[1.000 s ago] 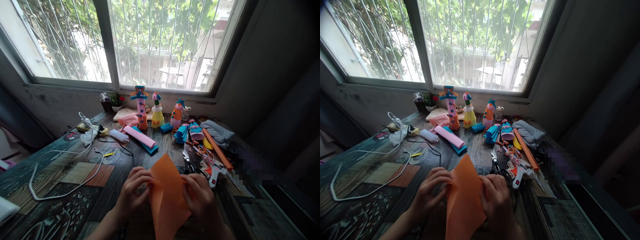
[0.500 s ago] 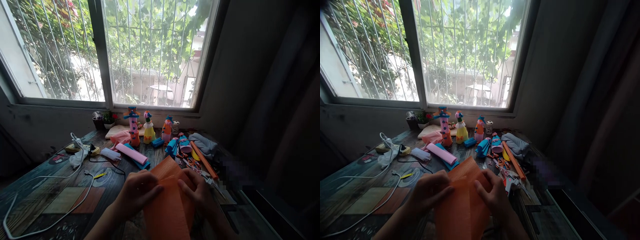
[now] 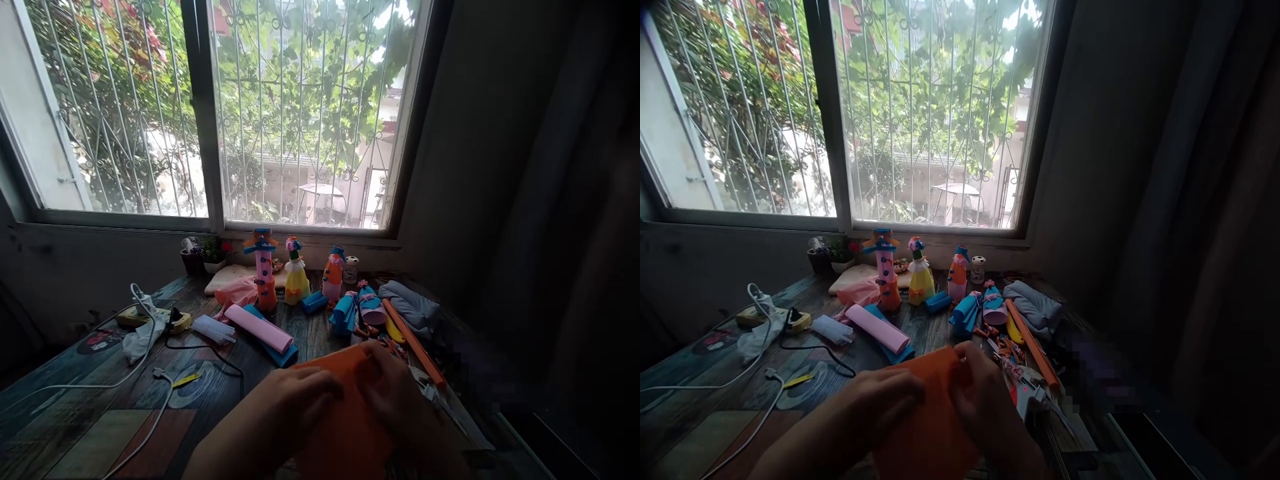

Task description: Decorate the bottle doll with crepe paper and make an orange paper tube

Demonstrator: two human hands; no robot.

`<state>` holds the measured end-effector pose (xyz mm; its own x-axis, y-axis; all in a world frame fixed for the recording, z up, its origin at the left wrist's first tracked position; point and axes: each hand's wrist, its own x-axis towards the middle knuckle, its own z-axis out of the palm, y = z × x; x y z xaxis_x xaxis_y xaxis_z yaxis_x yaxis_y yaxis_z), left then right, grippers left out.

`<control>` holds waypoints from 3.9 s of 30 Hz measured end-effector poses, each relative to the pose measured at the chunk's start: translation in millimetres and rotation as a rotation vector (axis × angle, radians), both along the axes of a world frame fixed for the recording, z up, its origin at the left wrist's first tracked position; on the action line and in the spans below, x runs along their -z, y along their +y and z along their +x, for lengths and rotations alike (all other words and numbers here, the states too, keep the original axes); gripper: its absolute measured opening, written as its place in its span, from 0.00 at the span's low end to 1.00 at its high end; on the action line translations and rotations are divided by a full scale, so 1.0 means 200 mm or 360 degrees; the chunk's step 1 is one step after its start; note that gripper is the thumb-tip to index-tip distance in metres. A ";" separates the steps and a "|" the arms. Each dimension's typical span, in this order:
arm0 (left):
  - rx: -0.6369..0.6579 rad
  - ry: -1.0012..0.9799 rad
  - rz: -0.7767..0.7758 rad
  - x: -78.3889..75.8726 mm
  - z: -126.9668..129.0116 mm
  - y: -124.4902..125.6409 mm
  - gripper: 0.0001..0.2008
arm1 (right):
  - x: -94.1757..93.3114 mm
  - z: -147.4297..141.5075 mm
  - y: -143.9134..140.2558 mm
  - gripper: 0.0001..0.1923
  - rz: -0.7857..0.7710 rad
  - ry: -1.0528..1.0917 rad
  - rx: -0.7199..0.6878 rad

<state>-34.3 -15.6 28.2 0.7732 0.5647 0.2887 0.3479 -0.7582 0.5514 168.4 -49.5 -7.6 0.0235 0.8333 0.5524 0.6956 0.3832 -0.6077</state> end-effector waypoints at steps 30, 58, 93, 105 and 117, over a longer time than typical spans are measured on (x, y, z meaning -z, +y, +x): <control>0.0213 0.0136 -0.0297 -0.03 -0.05 0.03 0.17 | 0.01 -0.03 -0.03 0.07 0.0018 0.0108 -0.0132; -0.0162 -0.0072 0.0060 0.01 -0.04 0.03 0.12 | 0.12 -0.09 -0.04 0.27 0.0671 -0.0229 0.0080; -0.0321 -0.0407 -0.0157 0.00 -0.01 0.03 0.12 | -0.02 -0.03 -0.12 0.21 0.0728 -0.0210 0.0027; -0.0959 -0.1367 -0.0197 -0.05 0.02 0.01 0.10 | -0.08 0.09 -0.10 0.19 -0.0368 0.0382 0.0051; -0.0946 -0.1597 -0.0422 -0.09 0.02 -0.04 0.02 | -0.06 0.04 -0.05 0.36 -0.0346 0.1819 -0.0191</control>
<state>-30.7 -23.4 46.5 -0.1327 0.8907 0.4347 -0.0696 -0.4459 0.8924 175.9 -58.6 4.4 0.3290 0.9384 0.1061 -0.3322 0.2202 -0.9171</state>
